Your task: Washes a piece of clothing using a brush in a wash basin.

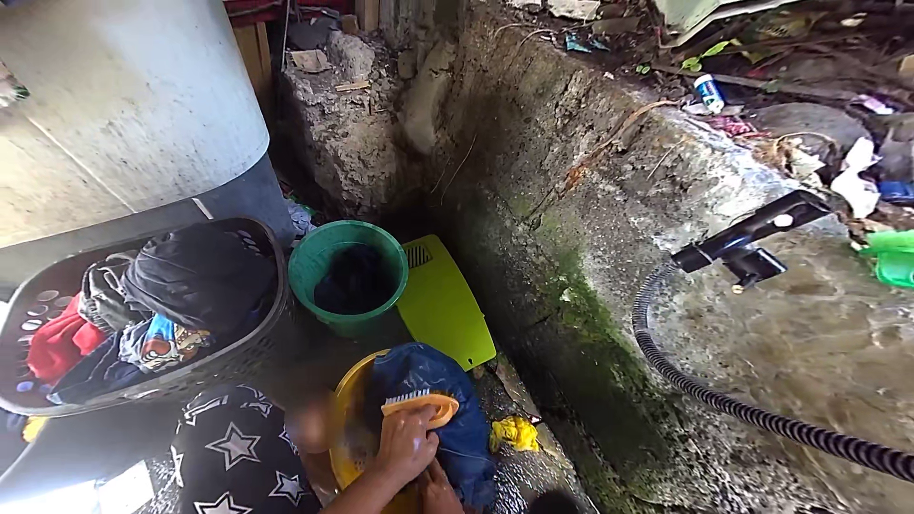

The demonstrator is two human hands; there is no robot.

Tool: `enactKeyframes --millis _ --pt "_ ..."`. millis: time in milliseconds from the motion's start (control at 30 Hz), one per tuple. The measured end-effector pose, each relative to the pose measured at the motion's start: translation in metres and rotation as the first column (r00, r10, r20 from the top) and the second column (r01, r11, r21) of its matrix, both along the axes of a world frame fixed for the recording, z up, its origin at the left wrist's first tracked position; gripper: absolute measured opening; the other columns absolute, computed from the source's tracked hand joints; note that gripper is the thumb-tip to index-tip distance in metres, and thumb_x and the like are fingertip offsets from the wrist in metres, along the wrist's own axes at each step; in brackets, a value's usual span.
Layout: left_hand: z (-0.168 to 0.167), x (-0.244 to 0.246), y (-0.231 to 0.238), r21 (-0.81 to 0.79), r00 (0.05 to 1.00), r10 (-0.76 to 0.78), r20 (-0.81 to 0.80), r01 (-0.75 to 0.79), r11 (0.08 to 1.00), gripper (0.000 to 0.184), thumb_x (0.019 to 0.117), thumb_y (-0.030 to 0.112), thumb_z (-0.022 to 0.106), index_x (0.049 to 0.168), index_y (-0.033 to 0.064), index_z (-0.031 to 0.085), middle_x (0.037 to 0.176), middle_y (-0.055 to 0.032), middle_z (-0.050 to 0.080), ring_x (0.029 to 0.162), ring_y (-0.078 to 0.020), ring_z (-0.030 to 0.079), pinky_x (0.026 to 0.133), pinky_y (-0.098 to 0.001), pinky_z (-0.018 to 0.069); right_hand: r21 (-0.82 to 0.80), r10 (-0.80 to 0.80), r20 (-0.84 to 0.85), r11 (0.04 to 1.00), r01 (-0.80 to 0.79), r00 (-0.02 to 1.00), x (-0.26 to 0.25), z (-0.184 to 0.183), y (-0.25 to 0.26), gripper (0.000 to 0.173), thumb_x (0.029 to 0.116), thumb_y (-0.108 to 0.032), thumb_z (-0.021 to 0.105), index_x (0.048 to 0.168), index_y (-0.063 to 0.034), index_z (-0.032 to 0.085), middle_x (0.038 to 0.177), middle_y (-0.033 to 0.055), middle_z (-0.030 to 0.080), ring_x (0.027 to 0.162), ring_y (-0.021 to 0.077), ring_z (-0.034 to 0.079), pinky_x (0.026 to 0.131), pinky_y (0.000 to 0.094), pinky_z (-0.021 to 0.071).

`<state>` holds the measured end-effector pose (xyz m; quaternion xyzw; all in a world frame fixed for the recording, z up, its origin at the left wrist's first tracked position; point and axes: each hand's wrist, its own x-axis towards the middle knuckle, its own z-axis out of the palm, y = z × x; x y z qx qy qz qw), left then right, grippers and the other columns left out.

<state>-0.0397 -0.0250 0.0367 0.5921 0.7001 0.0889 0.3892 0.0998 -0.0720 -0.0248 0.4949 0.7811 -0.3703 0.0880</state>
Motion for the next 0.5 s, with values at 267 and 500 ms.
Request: enactKeyframes --millis 267,500 --pt "0.012 0.026 -0.045 0.492 0.999 0.028 -0.023 -0.013 0.871 0.012 0.081 0.01 0.071 0.09 0.0033 0.075 0.076 -0.0164 0.072 0.074 -0.0353 0.074 0.064 -0.0535 0.0575 -0.504 -0.734 -0.195 0.644 0.575 0.651 -0.021 0.071 0.023 0.033 0.1028 0.002 0.05 0.131 0.0184 0.053 0.133 0.0295 0.06 0.124 0.0271 0.057 0.11 0.0349 0.0403" --pt "0.02 0.03 -0.039 0.612 0.992 0.087 0.093 -0.126 0.78 0.011 0.0792 0.015 0.073 0.083 0.005 0.073 0.07 -0.0118 0.07 0.067 -0.029 0.073 0.06 -0.0482 0.0578 -0.137 -0.591 -0.65 0.71 0.691 0.478 0.029 0.029 -0.001 0.023 0.0961 -0.003 0.048 0.08 0.001 0.064 0.066 -0.0021 0.063 0.062 0.0004 0.062 0.064 0.0223 0.0555"
